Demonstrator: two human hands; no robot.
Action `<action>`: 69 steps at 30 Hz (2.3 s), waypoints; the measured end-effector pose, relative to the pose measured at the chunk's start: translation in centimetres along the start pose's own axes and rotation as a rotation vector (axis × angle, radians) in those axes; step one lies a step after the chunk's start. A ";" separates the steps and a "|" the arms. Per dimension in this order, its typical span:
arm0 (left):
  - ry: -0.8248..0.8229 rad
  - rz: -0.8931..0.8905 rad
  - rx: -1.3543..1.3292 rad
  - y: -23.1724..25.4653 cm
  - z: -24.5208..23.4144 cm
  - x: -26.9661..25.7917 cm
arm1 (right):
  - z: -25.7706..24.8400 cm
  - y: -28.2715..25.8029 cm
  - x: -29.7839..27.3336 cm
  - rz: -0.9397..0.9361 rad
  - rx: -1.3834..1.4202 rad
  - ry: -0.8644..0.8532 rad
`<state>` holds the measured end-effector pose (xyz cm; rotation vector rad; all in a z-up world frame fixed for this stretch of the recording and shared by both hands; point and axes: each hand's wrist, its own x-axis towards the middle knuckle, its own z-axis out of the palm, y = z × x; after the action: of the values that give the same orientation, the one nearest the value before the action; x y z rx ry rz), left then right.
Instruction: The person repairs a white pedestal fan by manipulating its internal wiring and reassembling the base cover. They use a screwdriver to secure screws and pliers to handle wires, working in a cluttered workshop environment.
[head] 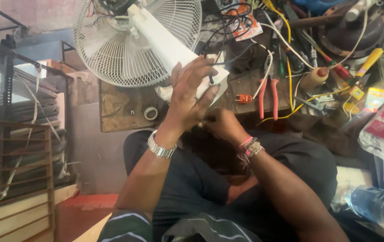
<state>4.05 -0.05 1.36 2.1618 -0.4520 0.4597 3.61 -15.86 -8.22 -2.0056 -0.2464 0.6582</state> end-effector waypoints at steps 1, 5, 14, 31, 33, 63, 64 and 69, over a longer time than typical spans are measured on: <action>-0.004 -0.002 -0.009 0.1 0.0 -0.1 | 0.2 -0.3 0.2 0.009 0.046 -0.012; 0.002 -0.006 -0.032 0.2 -0.2 0.0 | 0.6 -0.1 0.7 0.064 0.186 -0.028; -0.021 -0.018 -0.034 0.4 -0.4 0.0 | -1.0 0.3 1.3 0.170 0.370 -0.273; -0.026 -0.025 -0.024 0.6 -0.5 0.0 | 5.4 1.7 2.1 0.071 1.246 -0.023; -0.028 -0.022 -0.033 0.6 -0.5 0.0 | 4.7 1.7 1.8 0.048 1.165 -0.115; -0.033 -0.003 -0.031 0.4 -1.0 -0.3 | -1.0 -0.2 3.5 -0.127 0.006 0.076; -0.031 -0.002 -0.034 0.4 -1.0 -0.3 | -0.6 -0.3 3.5 -0.165 -0.022 0.126; -0.017 0.000 -0.053 0.4 -0.9 -0.4 | 0.0 -0.2 3.5 0.081 0.045 -0.099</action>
<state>3.40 0.54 1.96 2.1162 -0.4682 0.4252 6.56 -14.22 -9.32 -1.9503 -0.2075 0.8086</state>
